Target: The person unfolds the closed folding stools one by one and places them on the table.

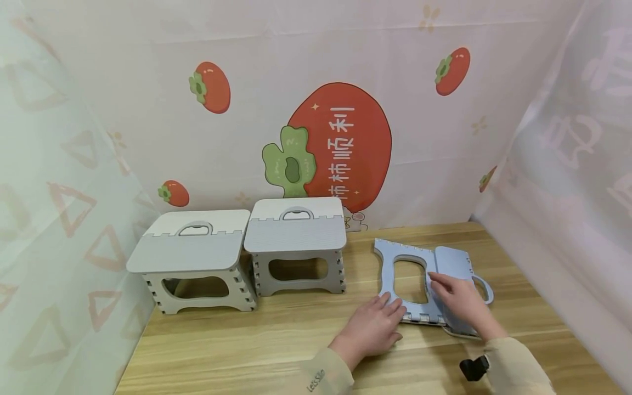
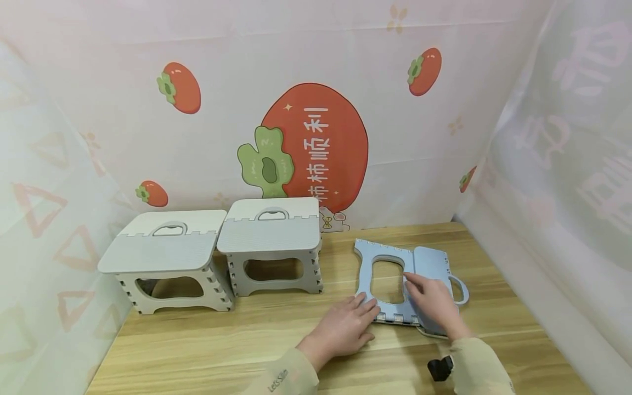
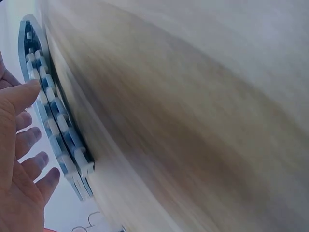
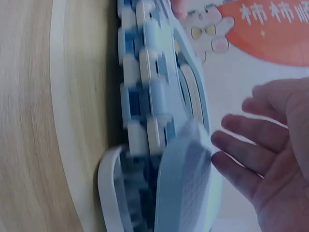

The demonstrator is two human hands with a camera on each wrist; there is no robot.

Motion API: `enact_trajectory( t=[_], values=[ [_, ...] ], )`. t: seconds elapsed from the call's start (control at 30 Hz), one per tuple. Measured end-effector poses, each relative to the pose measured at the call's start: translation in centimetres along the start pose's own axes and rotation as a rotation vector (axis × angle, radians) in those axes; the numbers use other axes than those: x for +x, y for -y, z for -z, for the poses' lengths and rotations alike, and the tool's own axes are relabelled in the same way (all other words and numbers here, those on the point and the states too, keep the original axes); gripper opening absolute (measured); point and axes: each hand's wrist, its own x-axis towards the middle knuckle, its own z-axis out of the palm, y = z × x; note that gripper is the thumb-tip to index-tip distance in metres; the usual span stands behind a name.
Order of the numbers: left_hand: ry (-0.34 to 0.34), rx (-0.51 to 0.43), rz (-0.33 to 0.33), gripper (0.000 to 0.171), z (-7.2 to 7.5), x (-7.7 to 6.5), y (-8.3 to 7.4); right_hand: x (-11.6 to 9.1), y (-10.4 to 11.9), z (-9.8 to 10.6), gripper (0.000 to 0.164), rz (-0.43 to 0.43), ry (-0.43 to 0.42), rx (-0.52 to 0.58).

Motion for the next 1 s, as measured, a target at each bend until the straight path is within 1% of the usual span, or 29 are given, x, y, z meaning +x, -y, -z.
enact_trajectory(
  t=[0.13, 0.2, 0.27, 0.37, 0.47, 0.63, 0.73, 0.9, 1.0],
  values=[
    [0.000, -0.017, -0.004, 0.062, -0.2, 0.6, -0.7, -0.1, -1.2, 0.6, 0.024, -0.031, -0.158, -0.045],
    [0.018, -0.027, -0.008, 0.064, -0.4, 0.9, -1.0, -0.1, -1.7, 0.8, 0.022, -0.045, -0.240, -0.062],
    [0.043, -0.026, -0.010, 0.066, -0.5, 1.0, -1.2, -0.1, -2.2, 1.0, 0.022, -0.072, -0.293, -0.074],
    [0.068, -0.010, -0.007, 0.068, -0.6, 1.1, -1.4, -0.2, -2.9, 1.5, 0.024, -0.110, -0.323, -0.089],
    [0.062, -0.002, 0.001, 0.069, -0.7, 1.2, -1.5, -0.4, -3.4, 1.9, 0.026, -0.141, -0.331, -0.105],
    [0.042, -0.036, 0.024, 0.068, -0.7, 1.3, -1.3, -0.5, -4.3, 2.5, 0.029, -0.183, -0.319, -0.116],
    [0.041, -0.043, 0.042, 0.068, -0.6, 1.2, -1.1, -0.6, -4.9, 2.8, 0.030, -0.214, -0.291, -0.116],
    [0.051, -0.018, 0.049, 0.067, -0.4, 0.9, -0.7, -0.9, -6.0, 3.0, 0.033, -0.270, -0.239, -0.098],
    [0.048, -0.016, 0.059, 0.063, -0.4, 0.8, -0.5, -1.0, -6.5, 3.0, 0.034, -0.280, -0.215, -0.098]
  ],
)
